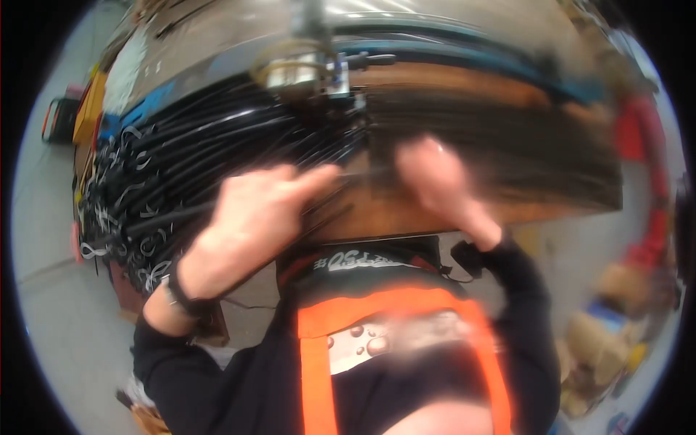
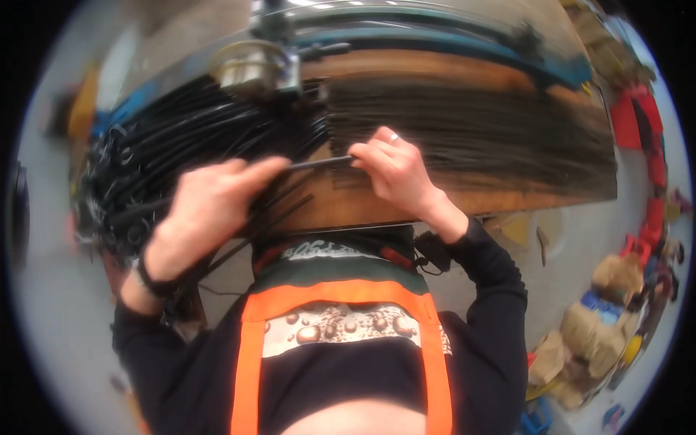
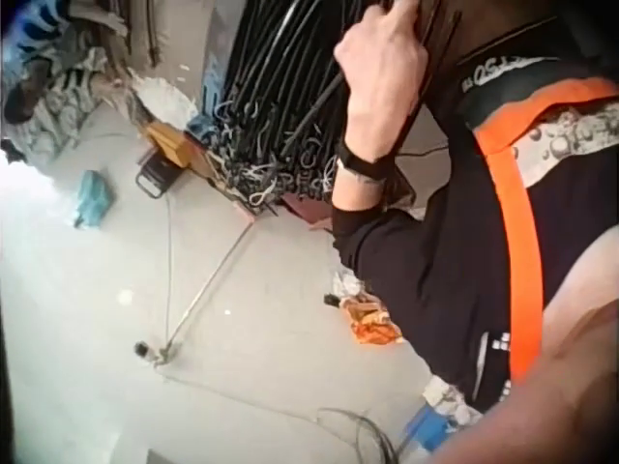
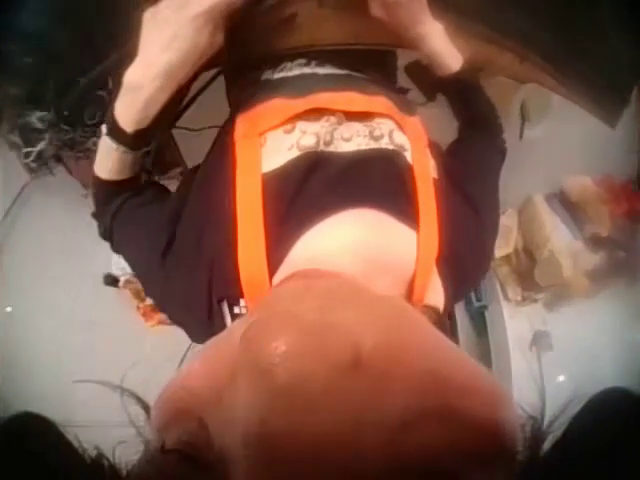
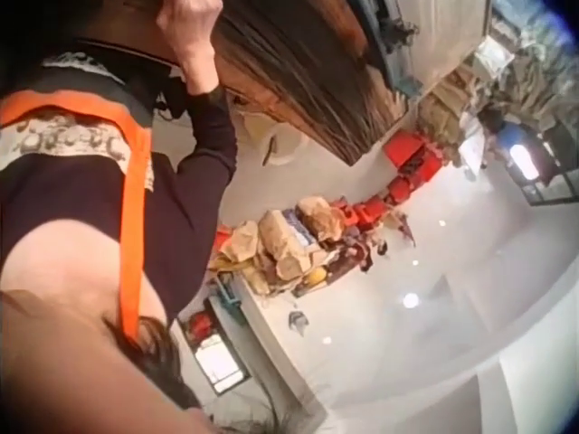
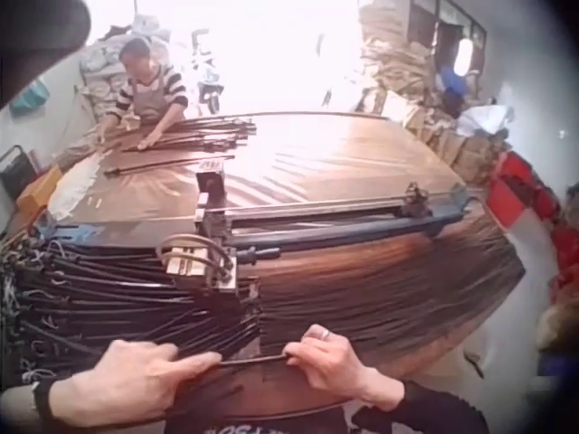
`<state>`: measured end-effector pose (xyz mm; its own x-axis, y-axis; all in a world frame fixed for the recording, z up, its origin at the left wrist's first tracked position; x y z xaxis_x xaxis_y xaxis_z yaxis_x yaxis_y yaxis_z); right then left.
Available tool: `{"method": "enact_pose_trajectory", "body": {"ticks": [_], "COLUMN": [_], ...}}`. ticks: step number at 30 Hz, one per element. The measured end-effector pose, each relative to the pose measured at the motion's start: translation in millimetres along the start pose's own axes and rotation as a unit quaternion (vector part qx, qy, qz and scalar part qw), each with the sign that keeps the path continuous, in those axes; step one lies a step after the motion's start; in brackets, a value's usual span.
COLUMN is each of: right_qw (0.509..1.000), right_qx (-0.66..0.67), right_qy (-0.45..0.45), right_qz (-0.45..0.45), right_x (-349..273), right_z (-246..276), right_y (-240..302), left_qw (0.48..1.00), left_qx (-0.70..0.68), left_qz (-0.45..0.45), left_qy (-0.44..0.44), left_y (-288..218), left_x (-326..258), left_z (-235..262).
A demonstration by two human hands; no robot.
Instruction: Manually organizing and securing metal rods or cable components onto an industrial assembly jig.
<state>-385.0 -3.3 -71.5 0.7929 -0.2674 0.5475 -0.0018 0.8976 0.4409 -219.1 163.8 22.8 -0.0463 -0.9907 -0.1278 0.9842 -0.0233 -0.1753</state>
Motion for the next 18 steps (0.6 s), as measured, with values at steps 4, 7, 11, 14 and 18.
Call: {"method": "enact_pose_trajectory", "body": {"ticks": [4,7,11,14,18], "right_qw": [0.998,0.999,0.999,0.996,0.97], "right_qx": [0.052,0.035,-0.043,-0.07,-0.08], "right_qy": [0.031,0.01,-0.006,0.005,-0.207], "right_qz": [-0.02,-0.017,0.02,0.06,0.1], "right_x": [10.5,8.8,11.0,22.3,21.1], "right_z": [0.9,-2.2,6.3,-6.4,55.9], "right_y": [1.8,0.4,0.0,10.8,-19.1], "left_qw": [0.991,0.983,0.984,0.986,0.966], "left_qx": [-0.076,-0.081,-0.041,0.013,0.065], "left_qz": [-0.056,-0.096,-0.129,-0.141,-0.21], "left_qy": [-0.09,-0.133,-0.113,-0.084,-0.137], "left_y": [13.5,14.3,5.8,-5.7,-9.6], "left_x": [6.8,18.1,47.9,53.6,78.8], "left_z": [5.9,-15.0,-34.0,-19.2,13.0]}}
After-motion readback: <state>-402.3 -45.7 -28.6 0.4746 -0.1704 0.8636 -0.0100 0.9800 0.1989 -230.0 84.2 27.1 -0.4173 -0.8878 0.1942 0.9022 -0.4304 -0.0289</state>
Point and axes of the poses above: each hand's wrist, its own x-axis towards the middle knuckle, its own z-axis out of the back of the hand, y = z × x, the point moved 4 cm from there along x, towards the middle knuckle, and after that the axes turned 9 degrees about -z, right-handed, at the moved point
